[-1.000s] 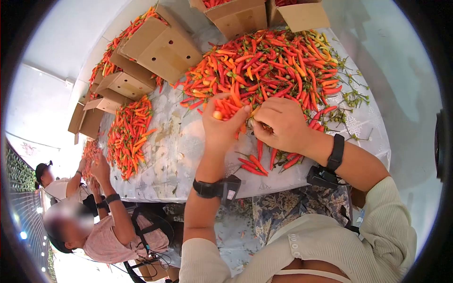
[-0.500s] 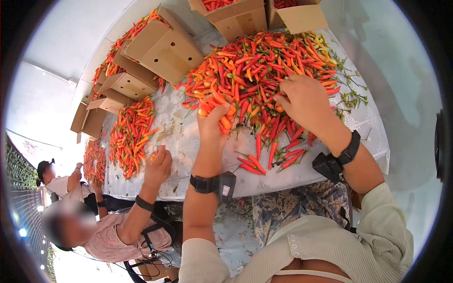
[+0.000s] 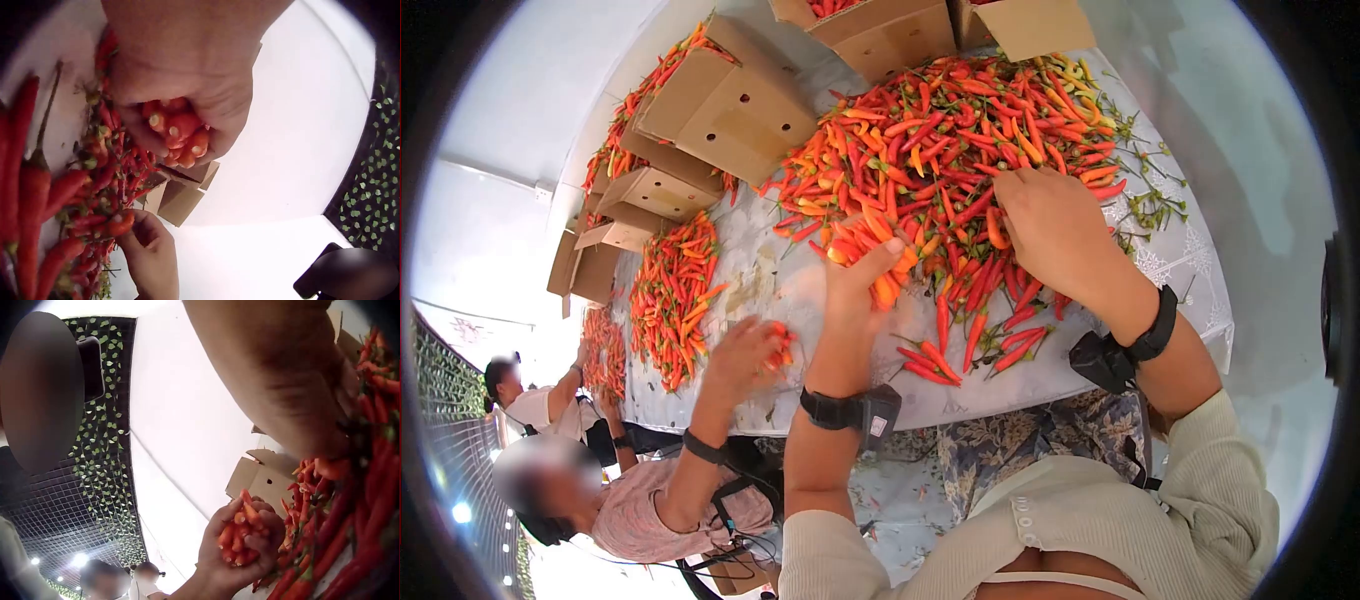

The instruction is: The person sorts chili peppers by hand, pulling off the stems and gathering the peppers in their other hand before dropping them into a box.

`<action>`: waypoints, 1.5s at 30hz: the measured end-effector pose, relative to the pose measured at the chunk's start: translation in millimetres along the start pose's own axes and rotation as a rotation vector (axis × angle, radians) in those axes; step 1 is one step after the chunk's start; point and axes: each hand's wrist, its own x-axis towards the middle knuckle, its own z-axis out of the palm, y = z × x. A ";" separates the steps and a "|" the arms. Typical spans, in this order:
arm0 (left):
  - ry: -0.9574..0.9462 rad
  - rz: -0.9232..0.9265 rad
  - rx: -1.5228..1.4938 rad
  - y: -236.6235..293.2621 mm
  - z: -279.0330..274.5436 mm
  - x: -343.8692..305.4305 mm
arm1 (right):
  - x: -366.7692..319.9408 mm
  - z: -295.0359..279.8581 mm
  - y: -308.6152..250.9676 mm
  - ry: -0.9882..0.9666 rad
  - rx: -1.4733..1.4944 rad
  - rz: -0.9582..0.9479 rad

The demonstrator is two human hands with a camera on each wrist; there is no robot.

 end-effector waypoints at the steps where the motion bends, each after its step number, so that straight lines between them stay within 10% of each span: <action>1: -0.005 -0.005 -0.004 -1.0 0.7 -0.2 | 0.6 -0.2 -0.4 -0.023 0.007 0.020; 13: -0.045 -0.008 0.001 -1.3 -3.8 1.3 | -4.1 0.2 -5.3 -0.124 -0.046 0.024; 19: -0.065 -0.006 0.020 0.4 1.2 1.2 | 3.9 6.9 -16.3 0.382 0.323 -0.063; 31: -0.186 0.066 -0.036 -6.3 4.7 -1.5 | -4.6 27.7 -44.8 0.251 1.072 -0.072; 45: -0.063 0.052 -0.059 -3.4 11.3 -2.2 | -7.7 23.4 -45.2 0.121 0.738 -0.072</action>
